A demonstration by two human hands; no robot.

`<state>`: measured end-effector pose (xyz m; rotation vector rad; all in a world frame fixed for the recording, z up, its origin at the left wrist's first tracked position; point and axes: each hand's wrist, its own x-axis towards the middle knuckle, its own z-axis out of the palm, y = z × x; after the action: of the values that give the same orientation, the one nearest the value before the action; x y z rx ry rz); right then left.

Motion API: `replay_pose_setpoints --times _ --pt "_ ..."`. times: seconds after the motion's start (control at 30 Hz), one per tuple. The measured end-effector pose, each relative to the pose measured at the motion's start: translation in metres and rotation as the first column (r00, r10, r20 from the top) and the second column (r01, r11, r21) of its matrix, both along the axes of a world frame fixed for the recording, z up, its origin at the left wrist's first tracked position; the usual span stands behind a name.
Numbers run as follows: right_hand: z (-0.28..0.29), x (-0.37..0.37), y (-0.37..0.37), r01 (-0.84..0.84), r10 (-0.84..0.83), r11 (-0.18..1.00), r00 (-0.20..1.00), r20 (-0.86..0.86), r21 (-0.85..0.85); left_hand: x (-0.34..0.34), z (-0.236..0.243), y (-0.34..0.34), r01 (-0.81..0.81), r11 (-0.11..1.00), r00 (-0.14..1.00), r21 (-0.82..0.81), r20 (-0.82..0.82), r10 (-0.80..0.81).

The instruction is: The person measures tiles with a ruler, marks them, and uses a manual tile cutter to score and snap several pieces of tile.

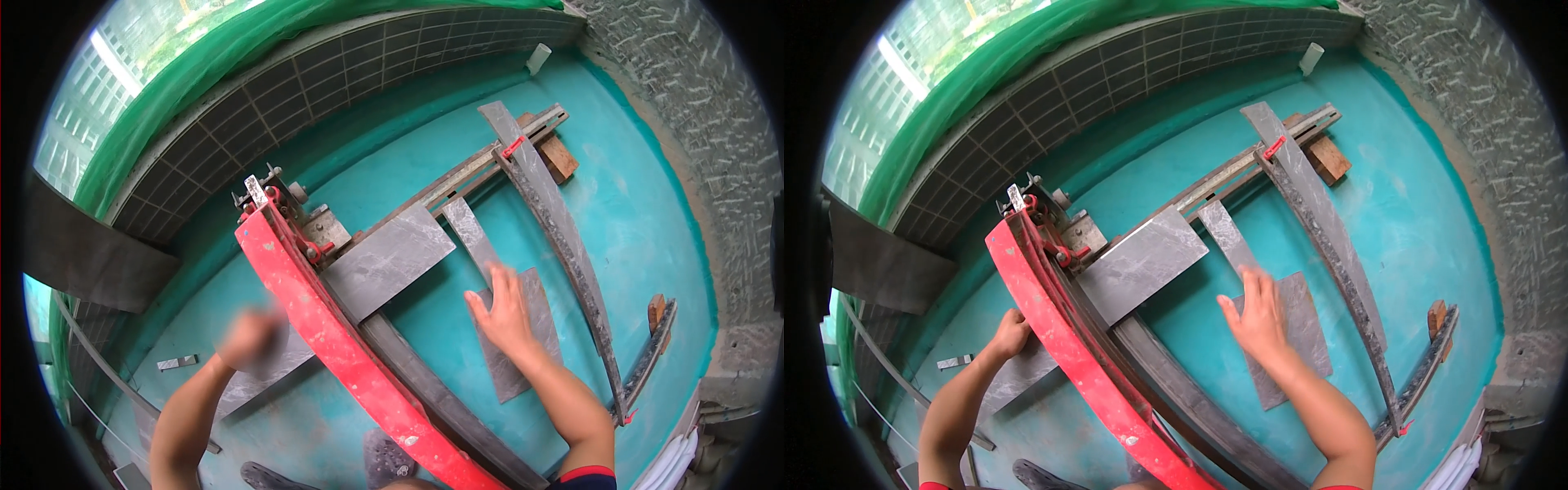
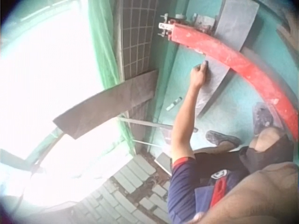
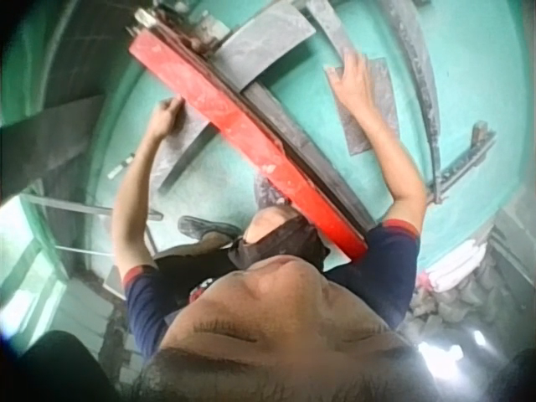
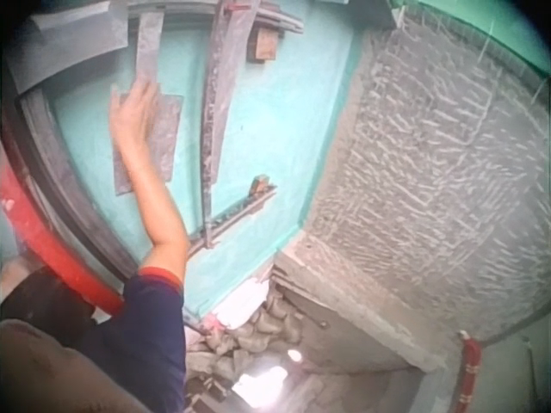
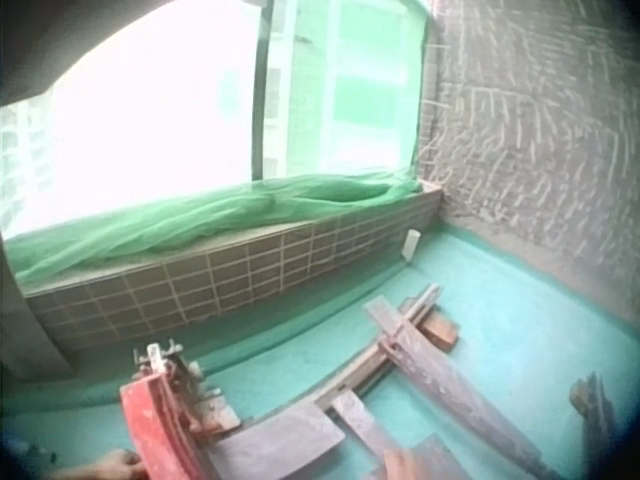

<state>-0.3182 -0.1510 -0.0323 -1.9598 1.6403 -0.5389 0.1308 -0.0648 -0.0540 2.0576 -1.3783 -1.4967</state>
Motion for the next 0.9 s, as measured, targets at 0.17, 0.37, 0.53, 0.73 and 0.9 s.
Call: replay_pose_setpoints --times 0.17,0.37,0.53,0.73,0.9 --pt "-0.024 -0.025 -0.021 0.054 -0.038 0.998 0.952 -0.305 0.044 0.019 -0.048 0.0 0.23 0.887 0.973 -0.4 0.074 -0.219" --pt "-0.016 -0.037 -0.043 0.226 -0.177 0.969 0.913 -0.367 0.096 0.019 -0.062 -0.007 0.176 0.851 0.983 -0.494 0.036 -0.182" --pt "-0.013 -0.046 -0.052 0.248 -0.19 0.963 0.903 -0.385 0.107 -0.006 -0.03 -0.02 -0.137 0.974 0.988 -0.183 0.049 0.148" --pt "-0.04 -0.065 -0.052 0.276 -0.194 0.952 0.881 -0.432 0.135 -0.01 -0.026 -0.027 -0.051 0.977 0.99 -0.206 0.118 0.076" --pt "-0.049 -0.058 -0.039 0.154 -0.175 0.984 0.807 -0.564 -0.086 -0.027 -0.019 -0.035 -0.077 0.941 0.997 -0.329 -0.035 0.07"
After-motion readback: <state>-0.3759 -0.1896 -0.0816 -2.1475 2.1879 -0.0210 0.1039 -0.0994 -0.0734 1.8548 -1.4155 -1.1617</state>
